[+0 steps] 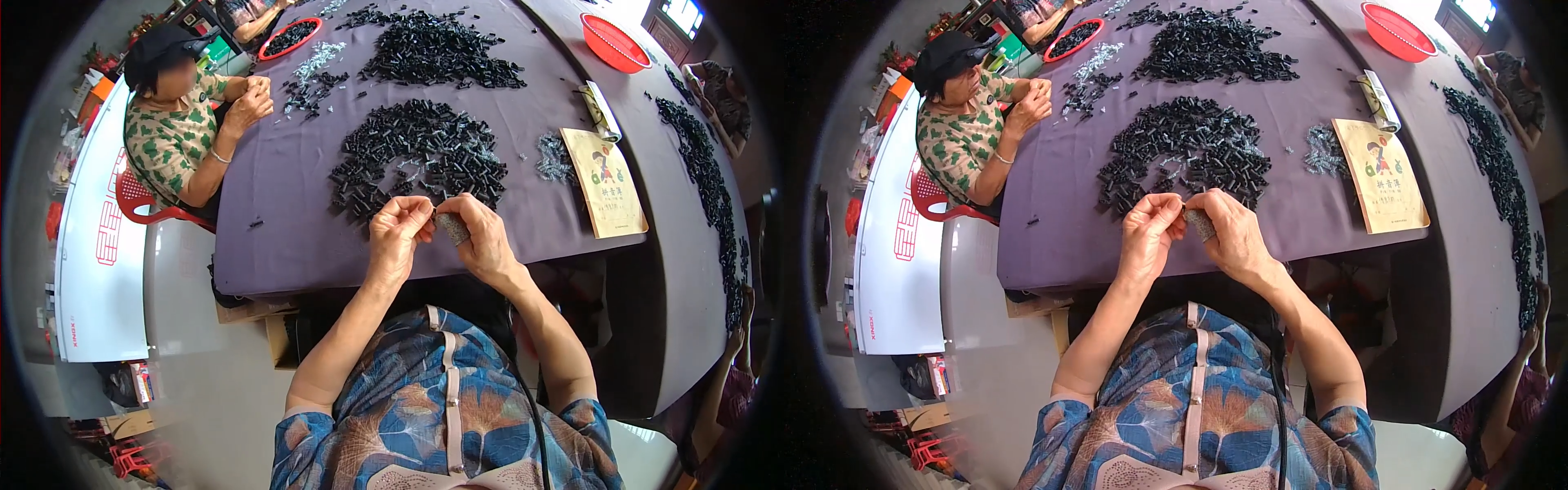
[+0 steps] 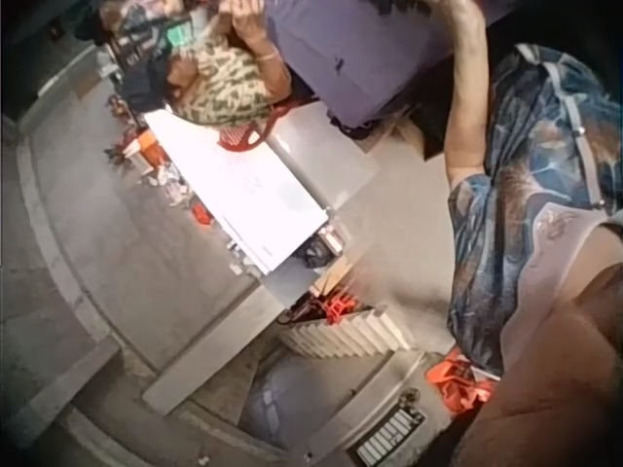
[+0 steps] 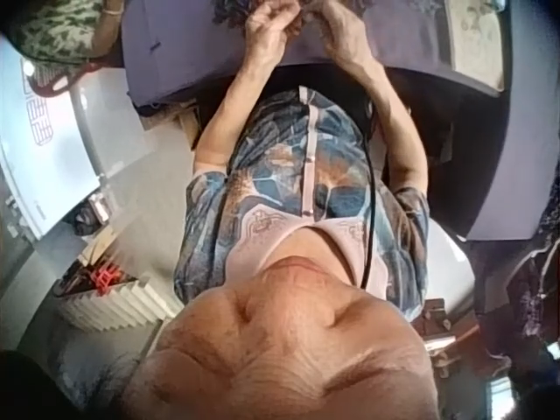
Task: Manually assembling small black plastic components by snapping them together at a workshop table.
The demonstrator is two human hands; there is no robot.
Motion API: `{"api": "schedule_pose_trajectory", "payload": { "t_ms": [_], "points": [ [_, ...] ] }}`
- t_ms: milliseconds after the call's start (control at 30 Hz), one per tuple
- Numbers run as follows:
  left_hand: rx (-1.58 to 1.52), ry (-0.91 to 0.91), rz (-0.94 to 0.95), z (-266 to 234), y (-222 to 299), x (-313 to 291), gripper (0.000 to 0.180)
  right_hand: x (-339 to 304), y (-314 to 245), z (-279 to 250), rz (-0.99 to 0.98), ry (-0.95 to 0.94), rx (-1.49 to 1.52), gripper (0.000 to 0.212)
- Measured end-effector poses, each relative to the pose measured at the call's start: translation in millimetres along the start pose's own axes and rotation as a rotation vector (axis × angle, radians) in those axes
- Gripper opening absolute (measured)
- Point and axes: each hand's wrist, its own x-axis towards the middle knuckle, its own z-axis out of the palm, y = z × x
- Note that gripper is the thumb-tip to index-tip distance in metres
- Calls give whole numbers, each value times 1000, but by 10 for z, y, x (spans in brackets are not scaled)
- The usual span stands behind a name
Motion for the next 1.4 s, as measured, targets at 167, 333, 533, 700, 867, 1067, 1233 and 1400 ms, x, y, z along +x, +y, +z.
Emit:
{"api": "schedule_pose_trajectory", "payload": {
  "t_ms": [167,333,533,700,867,1067,1233,1400],
  "points": [
    [-48,3,-30,-38,-18,-50,9,-25,-1,34,22,-2,-14,36],
    [-80,8,-55,-110,-61,-84,9,-48,-15,65,-7,-16,-28,36],
    [7,-107,-29,-284,-18,-176,11,-34,-55,57,-11,-111,2,32],
    [30,-107,-84,-218,68,-103,12,-13,-64,18,39,-77,87,25],
    [-36,-170,-107,-257,-39,-84,12,-15,-34,9,-6,-83,31,26],
    [-64,-140,-51,-301,-101,-106,9,-66,11,76,-30,-90,-43,31],
    [-24,-107,-17,-307,-155,-102,9,-84,52,82,53,-79,-4,29],
    [-26,-139,35,-323,-177,-80,9,-79,90,94,31,-76,-20,23]
  ]
}}
